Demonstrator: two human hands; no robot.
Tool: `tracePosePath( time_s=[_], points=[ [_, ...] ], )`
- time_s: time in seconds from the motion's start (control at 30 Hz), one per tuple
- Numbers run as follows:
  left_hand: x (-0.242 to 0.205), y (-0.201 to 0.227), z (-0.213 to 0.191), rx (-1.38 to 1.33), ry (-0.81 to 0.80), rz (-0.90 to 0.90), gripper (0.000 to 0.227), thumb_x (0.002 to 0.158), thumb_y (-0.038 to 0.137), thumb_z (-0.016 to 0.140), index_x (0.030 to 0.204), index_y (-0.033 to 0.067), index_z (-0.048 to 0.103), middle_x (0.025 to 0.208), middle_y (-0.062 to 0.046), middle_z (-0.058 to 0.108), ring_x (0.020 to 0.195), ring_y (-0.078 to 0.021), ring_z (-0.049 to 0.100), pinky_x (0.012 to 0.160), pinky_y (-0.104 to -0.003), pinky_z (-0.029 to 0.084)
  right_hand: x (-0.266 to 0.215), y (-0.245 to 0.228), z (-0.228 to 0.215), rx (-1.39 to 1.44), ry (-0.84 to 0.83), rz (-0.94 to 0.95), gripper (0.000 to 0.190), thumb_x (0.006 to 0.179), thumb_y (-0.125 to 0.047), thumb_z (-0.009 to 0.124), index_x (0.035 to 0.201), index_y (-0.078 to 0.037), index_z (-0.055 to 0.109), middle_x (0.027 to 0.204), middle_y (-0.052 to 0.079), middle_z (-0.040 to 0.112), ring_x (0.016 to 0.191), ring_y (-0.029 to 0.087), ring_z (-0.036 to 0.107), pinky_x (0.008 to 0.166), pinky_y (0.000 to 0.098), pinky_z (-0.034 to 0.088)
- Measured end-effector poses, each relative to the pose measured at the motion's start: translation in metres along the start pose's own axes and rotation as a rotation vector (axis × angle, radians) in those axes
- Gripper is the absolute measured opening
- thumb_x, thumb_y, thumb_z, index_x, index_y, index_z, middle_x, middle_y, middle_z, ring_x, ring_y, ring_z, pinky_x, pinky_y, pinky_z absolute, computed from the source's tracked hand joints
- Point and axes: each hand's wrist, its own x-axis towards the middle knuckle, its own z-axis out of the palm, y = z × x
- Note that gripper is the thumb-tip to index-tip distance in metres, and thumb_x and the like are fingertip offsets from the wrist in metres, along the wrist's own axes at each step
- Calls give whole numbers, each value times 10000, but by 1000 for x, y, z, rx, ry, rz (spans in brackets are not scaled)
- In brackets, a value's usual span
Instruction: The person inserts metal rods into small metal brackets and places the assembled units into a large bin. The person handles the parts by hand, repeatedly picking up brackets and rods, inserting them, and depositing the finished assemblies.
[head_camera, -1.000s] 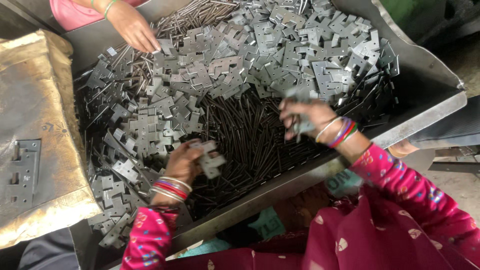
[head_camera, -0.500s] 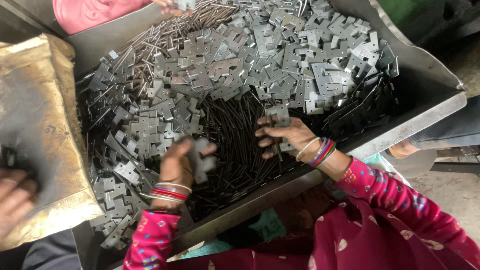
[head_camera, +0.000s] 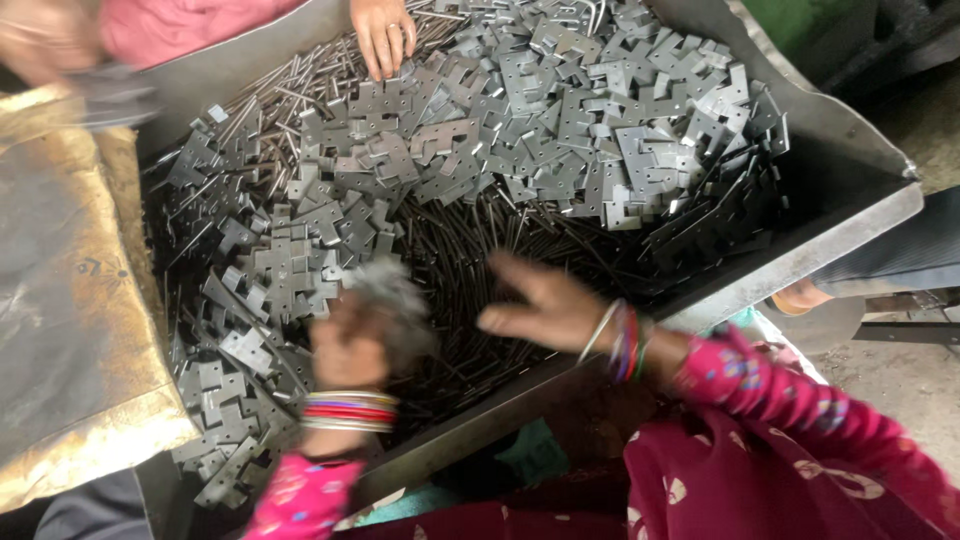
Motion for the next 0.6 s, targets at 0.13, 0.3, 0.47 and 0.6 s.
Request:
tracePosePath(
  time_s=[0.13, 0.3, 0.47, 0.6],
  points=[
    [-3, -58, -98, 595, 278, -318, 261, 1069, 44, 710, 1303, 12, 602, 804, -163, 640, 595, -314, 605, 572, -439, 476, 3, 67, -75, -861, 183, 464, 645, 940, -674, 599, 1358, -182, 616, 991, 193, 760, 864, 378, 729, 776, 485, 608],
    [-24, -158, -156, 1040, 167, -641, 613, 884, -1, 715, 1454, -1, 488, 933, -148, 697, 701, -280, 666, 593, -428, 538, -11, 165, -145, -1082, 155, 448, 532, 879, -480, 744, 1237, -93, 673, 1146, 175, 702, 901, 306, 744, 849, 443, 602],
    [-48, -201, -134, 1165, 197, -629, 610, 910, 146, 666, 1439, -55, 438, 1012, -158, 690, 836, -289, 681, 745, -461, 532, -13, 178, -151, -1020, 351, 137, 458, 777, -306, 807, 1161, -98, 672, 1211, 126, 645, 1048, 314, 675, 838, 461, 562],
    [-26, -169, -92, 1356, 306, -303, 756, 824, 548, 727, 1358, 68, 491, 1188, -100, 732, 1060, -260, 736, 864, -482, 541, -11, 132, -138, -1200, 468, 42, 302, 800, -278, 796, 1017, -100, 684, 1051, 93, 674, 1020, 260, 680, 863, 469, 538]
  ],
)
